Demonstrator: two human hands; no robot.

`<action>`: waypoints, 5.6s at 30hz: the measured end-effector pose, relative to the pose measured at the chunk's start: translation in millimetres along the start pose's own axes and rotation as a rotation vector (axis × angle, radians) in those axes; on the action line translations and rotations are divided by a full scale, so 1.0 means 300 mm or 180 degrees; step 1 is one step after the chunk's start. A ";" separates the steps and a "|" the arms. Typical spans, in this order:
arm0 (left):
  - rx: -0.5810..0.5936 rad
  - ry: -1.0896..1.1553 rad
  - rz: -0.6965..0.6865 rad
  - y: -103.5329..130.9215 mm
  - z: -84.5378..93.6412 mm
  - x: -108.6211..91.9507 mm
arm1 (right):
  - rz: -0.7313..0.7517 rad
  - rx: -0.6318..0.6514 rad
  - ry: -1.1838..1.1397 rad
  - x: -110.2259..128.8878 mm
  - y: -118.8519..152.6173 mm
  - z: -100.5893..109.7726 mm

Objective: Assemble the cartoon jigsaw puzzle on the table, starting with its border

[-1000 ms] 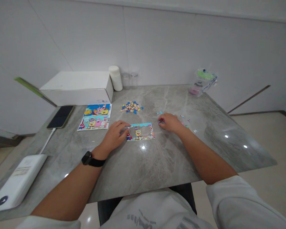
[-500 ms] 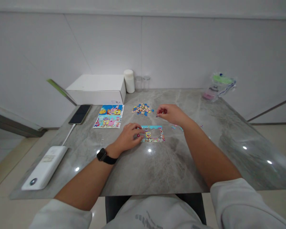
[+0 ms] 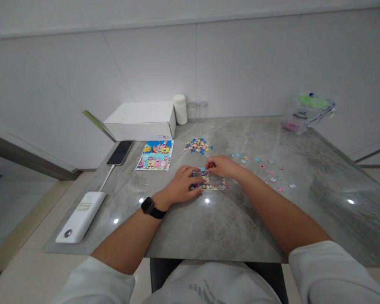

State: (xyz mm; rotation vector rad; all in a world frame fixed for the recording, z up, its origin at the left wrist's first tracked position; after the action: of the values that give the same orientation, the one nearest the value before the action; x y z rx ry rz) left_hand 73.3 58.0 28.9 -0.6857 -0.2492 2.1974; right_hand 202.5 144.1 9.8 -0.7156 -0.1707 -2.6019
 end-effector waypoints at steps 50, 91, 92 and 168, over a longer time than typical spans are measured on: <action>0.0168 -0.0084 0.0091 0.010 -0.031 0.018 | -0.0128 -0.0185 0.0627 -0.032 -0.014 -0.047; 0.0281 0.0136 0.0014 0.003 -0.059 0.024 | -0.0987 -0.1010 0.0850 -0.376 0.375 0.226; 0.0273 0.0147 0.0011 0.002 -0.059 0.024 | -0.1001 -0.0971 0.0880 -0.377 0.374 0.219; -0.0568 -0.0361 0.0558 0.007 0.029 0.106 | 0.0129 -0.0028 -0.0244 0.039 -0.070 -0.093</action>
State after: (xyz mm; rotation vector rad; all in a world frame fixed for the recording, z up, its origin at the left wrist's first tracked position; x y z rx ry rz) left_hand 50.3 80.8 23.0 -0.7034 -0.4636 2.4055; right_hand 171.5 152.3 -8.1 -0.8142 -0.1663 -2.5399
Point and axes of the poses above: each hand's wrist, its own y-axis away from the middle knuckle, its own z-axis out of the back of the hand, x = y × z, the point moved 10 cm from there along -y, towards the middle knuckle, and after that the axes turned 7 degrees about -x, right-handed, at the moved point
